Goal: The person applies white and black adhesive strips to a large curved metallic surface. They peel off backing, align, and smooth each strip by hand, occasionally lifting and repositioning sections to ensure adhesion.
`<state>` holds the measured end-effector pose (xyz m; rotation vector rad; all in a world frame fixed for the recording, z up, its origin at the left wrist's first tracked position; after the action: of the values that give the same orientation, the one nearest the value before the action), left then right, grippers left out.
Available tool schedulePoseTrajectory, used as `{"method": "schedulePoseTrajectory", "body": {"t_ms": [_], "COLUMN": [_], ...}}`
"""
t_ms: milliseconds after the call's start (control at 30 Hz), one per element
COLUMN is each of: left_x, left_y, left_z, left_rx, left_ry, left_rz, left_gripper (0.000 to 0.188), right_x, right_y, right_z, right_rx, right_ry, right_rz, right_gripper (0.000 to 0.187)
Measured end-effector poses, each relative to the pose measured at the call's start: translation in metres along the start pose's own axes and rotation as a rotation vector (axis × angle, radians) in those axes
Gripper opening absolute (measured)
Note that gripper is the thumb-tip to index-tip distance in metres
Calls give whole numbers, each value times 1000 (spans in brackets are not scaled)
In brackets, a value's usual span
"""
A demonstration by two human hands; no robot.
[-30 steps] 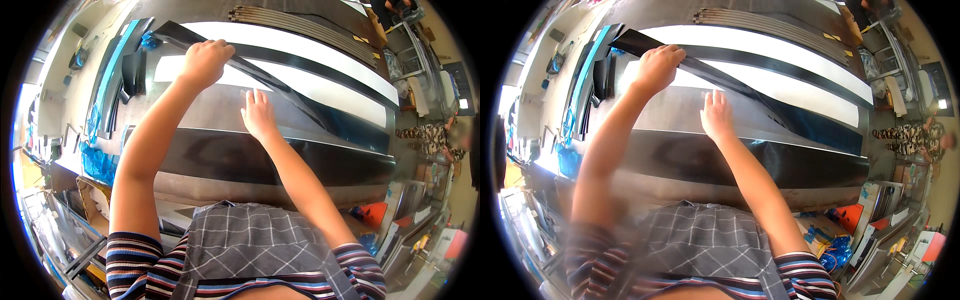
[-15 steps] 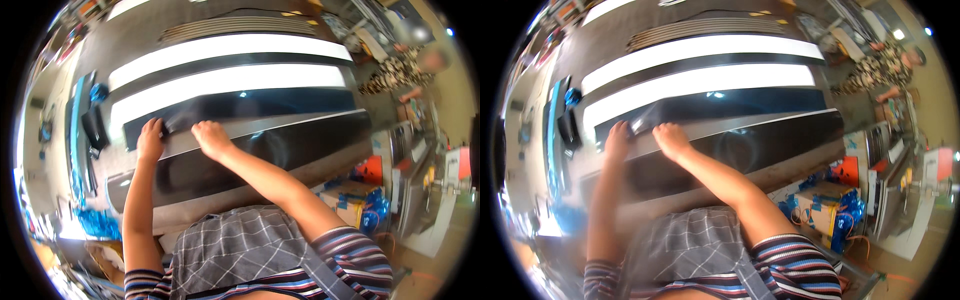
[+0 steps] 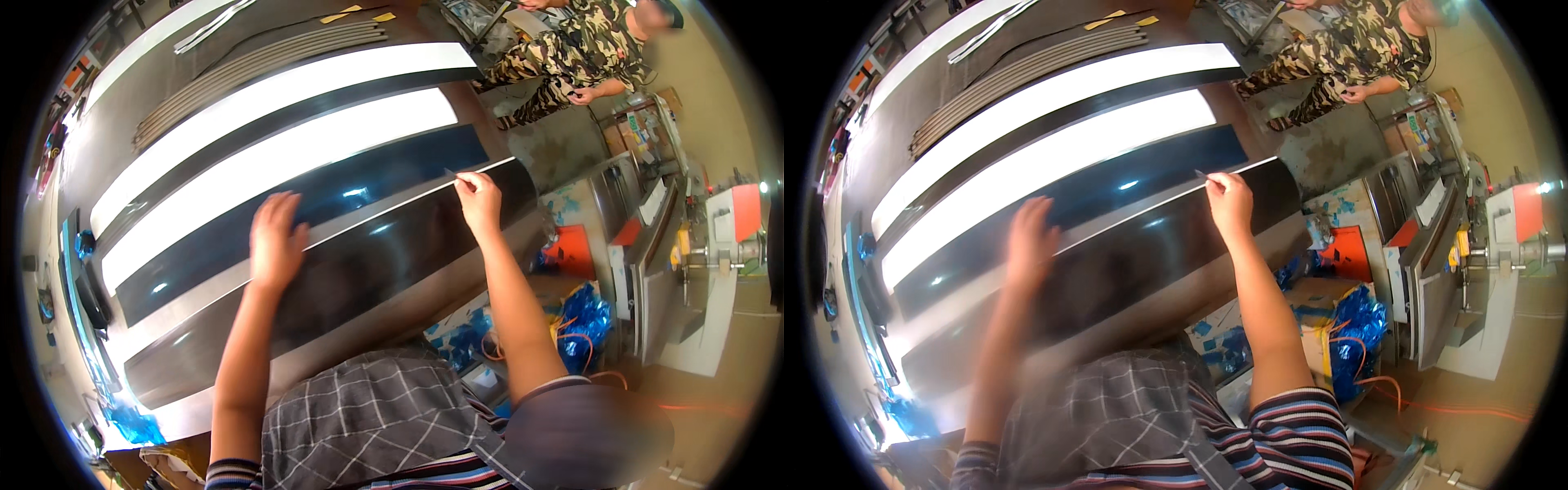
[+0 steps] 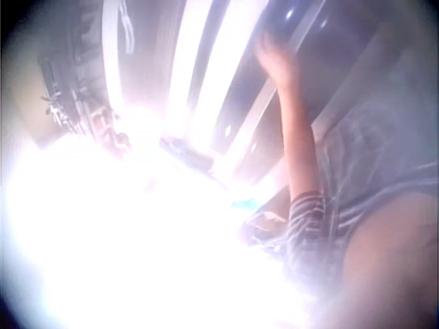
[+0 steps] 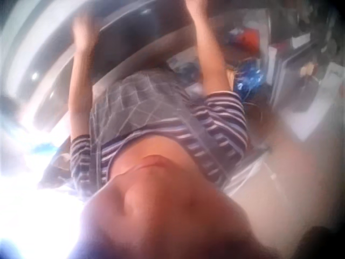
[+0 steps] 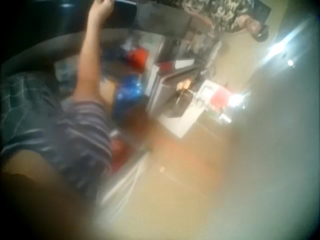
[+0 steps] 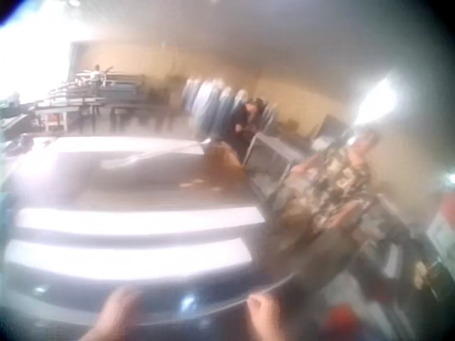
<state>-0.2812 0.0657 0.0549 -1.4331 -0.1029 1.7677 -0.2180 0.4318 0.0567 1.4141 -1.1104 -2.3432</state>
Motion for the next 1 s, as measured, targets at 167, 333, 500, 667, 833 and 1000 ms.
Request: {"method": "schedulePoseTrajectory", "body": {"t_ms": [167,333,500,667,833,1000], "left_x": [156,244,281,281,276,277], "left_y": [-139,-199,-207,-204,-202,-200], "left_z": [101,158,164,161,164,167], "left_rx": [243,227,189,150,85,88], "left_ry": [173,272,339,293,310,281], "left_rz": [-130,-41,104,93,23,3], "left_gripper": [44,53,58,56,50,49], "right_x": [-6,-14,-4,20,30,26], "right_y": [-70,-75,-87,-107,-82,-55], "right_z": [75,123,161,184,186,177], "right_rx": [185,-44,-225,-21,-304,-648], "right_ry": [141,102,111,317,443,271], "right_rz": [24,-60,-20,88,-347,-460], "right_gripper": [14,11,8,11,15,7]}}
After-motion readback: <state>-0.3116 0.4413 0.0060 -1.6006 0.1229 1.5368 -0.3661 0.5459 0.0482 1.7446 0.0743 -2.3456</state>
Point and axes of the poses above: each hand's wrist, its own z-axis towards the middle knuckle, its own x-axis out of the palm, y = z × x, the point moved 9 cm from there along z, towards the middle knuckle, and after that the axes turned 5 degrees about x, right-handed, at the moved point
